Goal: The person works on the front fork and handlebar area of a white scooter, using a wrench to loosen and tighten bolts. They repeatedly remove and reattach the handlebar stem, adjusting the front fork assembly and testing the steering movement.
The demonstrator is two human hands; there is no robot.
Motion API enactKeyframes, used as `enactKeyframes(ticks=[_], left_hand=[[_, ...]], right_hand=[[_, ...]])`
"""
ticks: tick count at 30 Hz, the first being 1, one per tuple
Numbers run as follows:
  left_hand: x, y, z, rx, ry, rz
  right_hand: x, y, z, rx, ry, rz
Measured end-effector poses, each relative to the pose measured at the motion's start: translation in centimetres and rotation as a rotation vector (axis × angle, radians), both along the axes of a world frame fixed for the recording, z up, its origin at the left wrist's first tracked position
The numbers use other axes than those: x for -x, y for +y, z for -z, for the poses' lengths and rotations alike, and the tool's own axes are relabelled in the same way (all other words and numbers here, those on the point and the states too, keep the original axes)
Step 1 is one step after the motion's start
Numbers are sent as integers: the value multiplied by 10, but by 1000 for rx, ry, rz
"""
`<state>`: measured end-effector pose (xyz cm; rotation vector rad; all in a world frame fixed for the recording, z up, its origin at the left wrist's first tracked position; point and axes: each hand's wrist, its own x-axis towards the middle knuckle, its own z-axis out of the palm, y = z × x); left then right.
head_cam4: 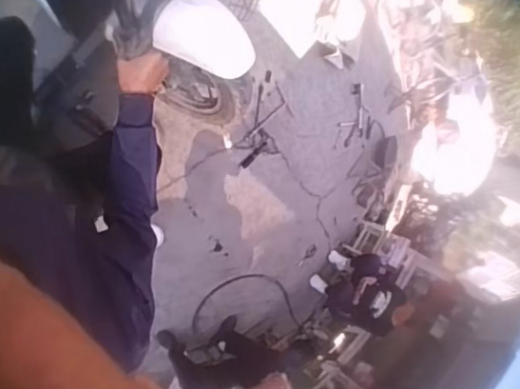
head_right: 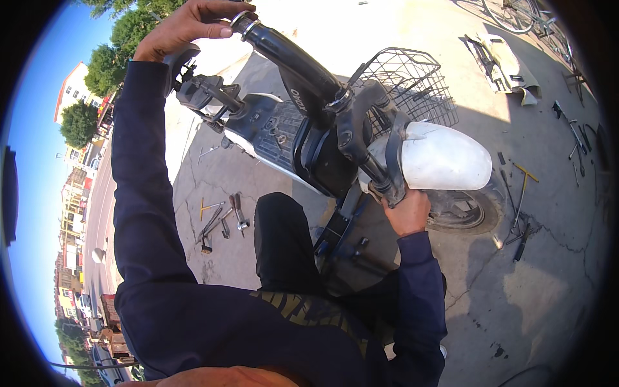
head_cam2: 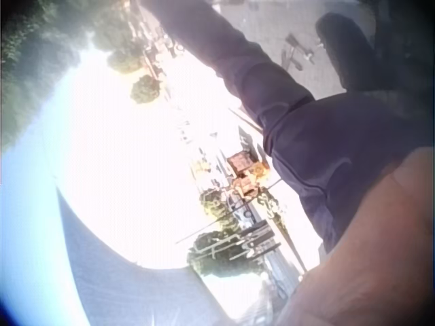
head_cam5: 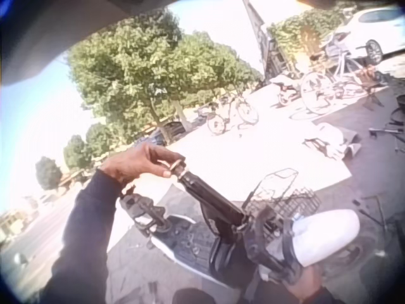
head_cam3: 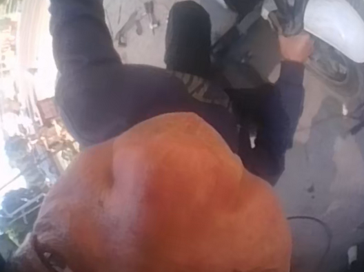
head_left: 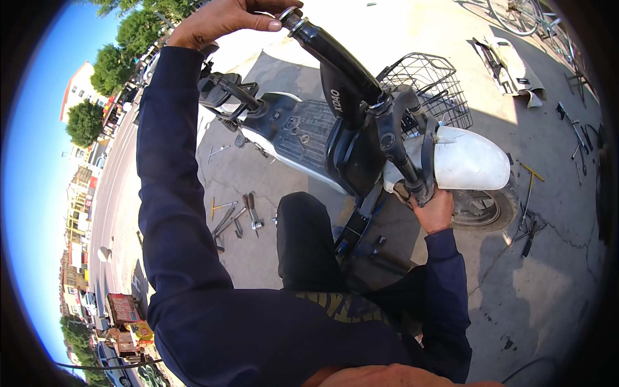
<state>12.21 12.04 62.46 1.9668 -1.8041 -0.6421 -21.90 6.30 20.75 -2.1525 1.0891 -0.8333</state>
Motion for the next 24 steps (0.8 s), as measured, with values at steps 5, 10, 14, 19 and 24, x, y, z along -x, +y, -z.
enactKeyframes(ticks=[5, 10, 14, 19, 24], left_hand=[[-4, 0, -1, 23, -43, 48], [-2, 1, 1, 73, -120, 121], [-4, 0, 5, 60, -13, 111], [-10, 4, 13, 107, 65, 143], [-11, 8, 13, 177, 134, 134]], right_hand=[[-2, 1, -2, 18, -3, 12], [-2, 3, -7, 20, -35, 25], [-2, 2, -4, 11, -41, 21], [-3, 2, -4, 19, -21, 36], [-4, 3, -5, 29, -35, 31]])
